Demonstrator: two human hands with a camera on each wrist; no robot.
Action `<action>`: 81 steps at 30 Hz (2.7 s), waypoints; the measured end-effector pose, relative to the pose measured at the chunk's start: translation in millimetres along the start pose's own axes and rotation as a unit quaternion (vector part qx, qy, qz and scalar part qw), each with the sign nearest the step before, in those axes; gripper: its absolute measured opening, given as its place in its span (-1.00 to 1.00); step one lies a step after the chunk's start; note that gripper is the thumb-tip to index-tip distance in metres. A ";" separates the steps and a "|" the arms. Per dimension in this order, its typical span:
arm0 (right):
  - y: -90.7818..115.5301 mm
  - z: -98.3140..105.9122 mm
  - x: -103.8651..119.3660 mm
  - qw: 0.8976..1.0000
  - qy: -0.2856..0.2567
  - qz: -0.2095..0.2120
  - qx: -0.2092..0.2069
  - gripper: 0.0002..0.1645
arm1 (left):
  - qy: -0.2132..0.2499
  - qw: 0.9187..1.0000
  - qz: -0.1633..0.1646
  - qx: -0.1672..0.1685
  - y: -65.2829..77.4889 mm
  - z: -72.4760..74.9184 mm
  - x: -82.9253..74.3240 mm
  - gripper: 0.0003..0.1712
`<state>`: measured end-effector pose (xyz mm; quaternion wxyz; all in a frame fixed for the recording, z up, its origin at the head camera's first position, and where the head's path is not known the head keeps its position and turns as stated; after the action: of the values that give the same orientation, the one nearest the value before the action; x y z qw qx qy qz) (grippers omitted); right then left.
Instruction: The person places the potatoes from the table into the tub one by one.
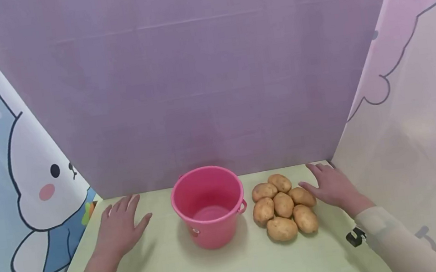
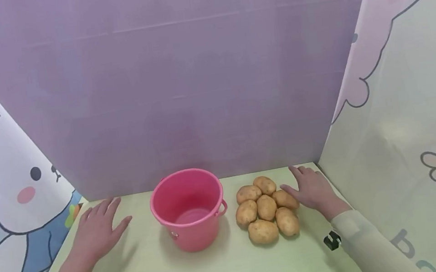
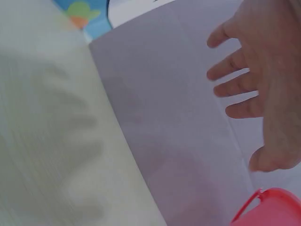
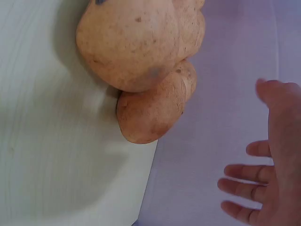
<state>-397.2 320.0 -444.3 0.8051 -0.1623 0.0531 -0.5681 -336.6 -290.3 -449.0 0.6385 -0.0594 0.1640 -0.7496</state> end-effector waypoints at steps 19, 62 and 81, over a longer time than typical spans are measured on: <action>7.0 -5.1 8.2 0.999 -0.045 -0.016 -0.013 -0.56 | 0.201 0.977 -0.028 -0.060 -10.4 18.2 -53.6 -0.26; 16.7 -10.6 10.9 0.999 0.002 0.020 -0.038 -0.57 | 0.340 0.937 -0.015 0.076 -29.1 -5.3 -117.3 0.56; 16.9 -17.7 11.6 0.998 -0.070 -0.005 -0.003 -0.59 | 0.276 0.959 -0.030 0.056 -35.3 -9.7 -117.9 0.65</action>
<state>-382.8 310.8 -465.3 0.8036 -0.2042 -0.0020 -0.5591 -351.7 -168.9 -432.5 0.5482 0.1808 0.2895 -0.7635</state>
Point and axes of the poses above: each hand's wrist, its own y-axis away from the middle knuckle, its own z-axis out of the back of the hand, x = y × z, the point moved 8 cm from there along -y, towards the middle knuckle
